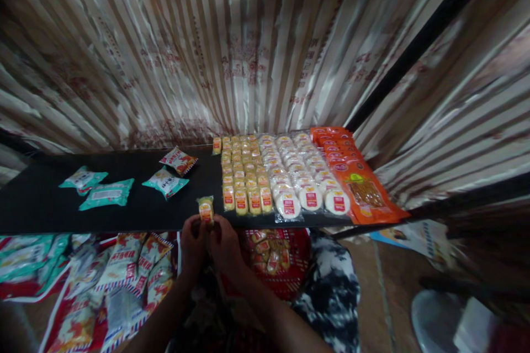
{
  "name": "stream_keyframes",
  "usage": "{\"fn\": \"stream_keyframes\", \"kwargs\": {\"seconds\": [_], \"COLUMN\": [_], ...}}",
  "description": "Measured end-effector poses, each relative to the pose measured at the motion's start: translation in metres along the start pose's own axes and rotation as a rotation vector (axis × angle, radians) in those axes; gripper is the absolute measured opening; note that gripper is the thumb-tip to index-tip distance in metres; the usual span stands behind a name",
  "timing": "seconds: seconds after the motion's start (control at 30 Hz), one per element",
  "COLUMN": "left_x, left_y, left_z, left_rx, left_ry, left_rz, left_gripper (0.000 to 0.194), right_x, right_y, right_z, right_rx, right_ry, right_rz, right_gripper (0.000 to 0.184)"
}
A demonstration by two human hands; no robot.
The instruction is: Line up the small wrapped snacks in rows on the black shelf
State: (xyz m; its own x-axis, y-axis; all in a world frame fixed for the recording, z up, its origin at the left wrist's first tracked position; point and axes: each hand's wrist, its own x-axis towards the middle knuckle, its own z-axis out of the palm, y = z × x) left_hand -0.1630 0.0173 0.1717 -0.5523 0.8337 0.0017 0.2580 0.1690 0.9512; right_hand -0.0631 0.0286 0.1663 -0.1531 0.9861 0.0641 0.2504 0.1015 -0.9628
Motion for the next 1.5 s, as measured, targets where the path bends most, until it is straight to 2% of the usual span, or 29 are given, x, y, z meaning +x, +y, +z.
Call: {"fn": "stream_keyframes", "kwargs": {"seconds": [0.2,0.4,0.57,0.7,0.97,1.3,1.5], "left_x": [0.01,0.017,0.023,0.031,0.056,0.081,0.103], "left_y": [-0.003,-0.004,-0.008,-0.008,-0.008,0.0,-0.012], "left_z": [0.0,-0.002,-0.001,0.0,0.008,0.026,0.037], "left_rx": [0.108,0.17,0.149,0.152,0.154,0.01,-0.035], "left_ry": [-0.012,-0.028,-0.049,-0.037,-0.058,-0.071,-0.088], "left_rz": [-0.024,0.006,0.004,0.004,0.0,-0.027,0.004], "left_gripper": [0.031,0.031,0.031,0.024,0.021,0.033,0.035], "right_x": [0.01,0.014,0.018,0.024,0.04,0.07,0.092], "right_y": [0.005,-0.007,-0.008,-0.003,0.008,0.018,0.034], "right_z": [0.008,0.007,0.015,0.025,0.037,0.058,0.073], "right_rx": [-0.095,-0.274,-0.178,-0.1,-0.102,-0.033,-0.077], "right_ry": [0.035,0.016,0.014,0.029,0.049,0.156,0.25], "right_rz": [-0.041,-0.026,0.041,0.055,0.089,0.014,-0.042], "right_gripper": [0.038,0.035,0.039,0.042,0.046,0.046,0.049]}}
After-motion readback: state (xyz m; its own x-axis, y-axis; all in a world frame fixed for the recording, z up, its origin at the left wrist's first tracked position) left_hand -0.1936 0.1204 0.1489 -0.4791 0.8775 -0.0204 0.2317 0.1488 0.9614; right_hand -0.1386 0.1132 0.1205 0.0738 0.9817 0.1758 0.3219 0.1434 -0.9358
